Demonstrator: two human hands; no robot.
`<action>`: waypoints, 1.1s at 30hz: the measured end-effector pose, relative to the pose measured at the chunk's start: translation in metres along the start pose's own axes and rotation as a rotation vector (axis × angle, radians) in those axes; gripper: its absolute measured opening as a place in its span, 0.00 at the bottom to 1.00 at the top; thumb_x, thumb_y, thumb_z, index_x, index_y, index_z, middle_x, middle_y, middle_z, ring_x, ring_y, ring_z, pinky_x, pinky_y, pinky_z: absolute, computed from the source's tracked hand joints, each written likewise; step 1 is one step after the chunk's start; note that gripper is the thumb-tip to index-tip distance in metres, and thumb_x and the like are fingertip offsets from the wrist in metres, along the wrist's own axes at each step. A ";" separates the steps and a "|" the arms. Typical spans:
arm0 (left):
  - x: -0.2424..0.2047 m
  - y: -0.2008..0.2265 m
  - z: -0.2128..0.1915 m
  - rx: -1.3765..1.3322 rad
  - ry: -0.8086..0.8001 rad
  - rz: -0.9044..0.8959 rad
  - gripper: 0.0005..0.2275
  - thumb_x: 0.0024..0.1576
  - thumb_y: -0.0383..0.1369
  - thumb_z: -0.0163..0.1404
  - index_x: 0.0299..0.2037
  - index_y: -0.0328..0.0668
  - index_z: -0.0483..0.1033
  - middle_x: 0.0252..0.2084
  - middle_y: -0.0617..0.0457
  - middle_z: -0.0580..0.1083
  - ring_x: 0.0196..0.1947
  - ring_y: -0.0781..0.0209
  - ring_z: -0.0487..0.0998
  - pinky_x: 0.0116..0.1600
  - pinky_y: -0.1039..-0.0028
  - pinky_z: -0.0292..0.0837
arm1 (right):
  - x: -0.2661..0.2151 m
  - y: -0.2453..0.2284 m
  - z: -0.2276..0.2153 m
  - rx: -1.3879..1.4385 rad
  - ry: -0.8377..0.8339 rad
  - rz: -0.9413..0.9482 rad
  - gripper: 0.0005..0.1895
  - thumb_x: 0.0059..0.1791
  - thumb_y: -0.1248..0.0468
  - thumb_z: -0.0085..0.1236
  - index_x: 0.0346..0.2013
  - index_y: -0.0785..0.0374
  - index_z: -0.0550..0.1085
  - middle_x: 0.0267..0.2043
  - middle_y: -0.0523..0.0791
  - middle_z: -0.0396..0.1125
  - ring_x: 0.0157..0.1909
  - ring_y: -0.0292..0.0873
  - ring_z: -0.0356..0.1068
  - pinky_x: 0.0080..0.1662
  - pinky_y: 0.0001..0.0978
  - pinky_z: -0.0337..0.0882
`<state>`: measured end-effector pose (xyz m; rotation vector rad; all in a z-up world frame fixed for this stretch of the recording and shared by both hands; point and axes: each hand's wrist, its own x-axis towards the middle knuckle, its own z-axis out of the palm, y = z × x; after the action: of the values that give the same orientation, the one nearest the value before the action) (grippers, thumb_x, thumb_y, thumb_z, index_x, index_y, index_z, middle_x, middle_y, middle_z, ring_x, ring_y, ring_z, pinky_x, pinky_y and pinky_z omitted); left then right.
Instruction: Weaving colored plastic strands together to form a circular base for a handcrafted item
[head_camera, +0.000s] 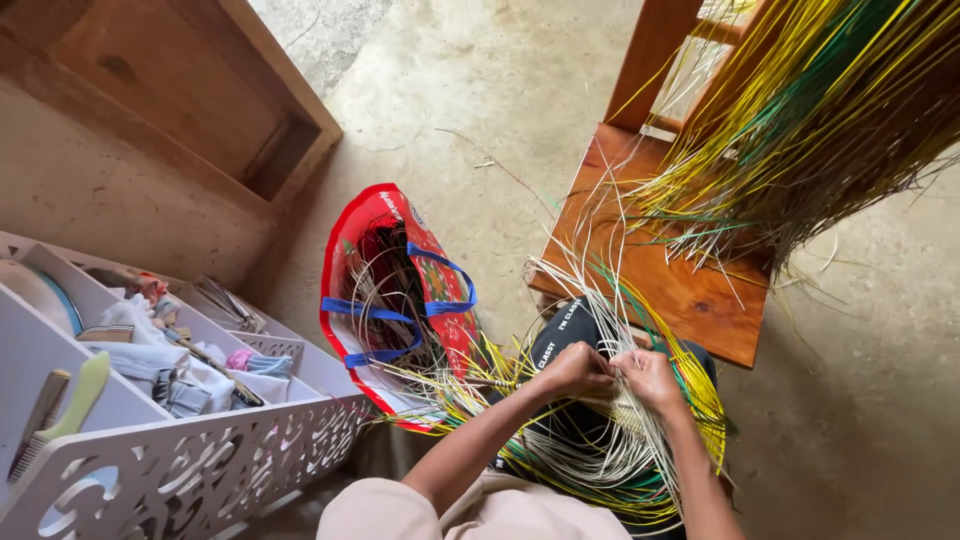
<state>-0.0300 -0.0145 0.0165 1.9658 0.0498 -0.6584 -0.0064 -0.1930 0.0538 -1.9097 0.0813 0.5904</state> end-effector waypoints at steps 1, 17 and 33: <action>0.005 -0.006 0.002 0.018 0.006 0.005 0.10 0.51 0.47 0.58 0.37 0.56 0.84 0.38 0.45 0.81 0.45 0.38 0.81 0.47 0.48 0.78 | -0.004 -0.008 0.002 0.060 0.011 0.006 0.10 0.46 0.65 0.60 0.28 0.71 0.80 0.19 0.44 0.67 0.26 0.37 0.62 0.29 0.28 0.64; 0.061 -0.057 0.026 -0.189 -0.058 -0.008 0.06 0.47 0.44 0.65 0.29 0.59 0.86 0.28 0.55 0.81 0.36 0.54 0.84 0.42 0.68 0.76 | -0.042 -0.097 -0.031 0.220 -0.122 -0.299 0.08 0.46 0.68 0.67 0.22 0.61 0.78 0.16 0.38 0.66 0.22 0.28 0.65 0.29 0.21 0.70; 0.040 -0.016 0.006 -0.223 -0.109 0.017 0.08 0.48 0.41 0.63 0.31 0.49 0.86 0.28 0.52 0.81 0.32 0.56 0.82 0.41 0.66 0.75 | 0.002 -0.046 -0.021 -0.040 -0.009 0.102 0.11 0.45 0.59 0.57 0.22 0.62 0.78 0.09 0.41 0.61 0.17 0.34 0.56 0.25 0.26 0.56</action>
<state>-0.0037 -0.0222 -0.0172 1.7124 0.0382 -0.7165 0.0178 -0.1920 0.0979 -1.9503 0.1628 0.6738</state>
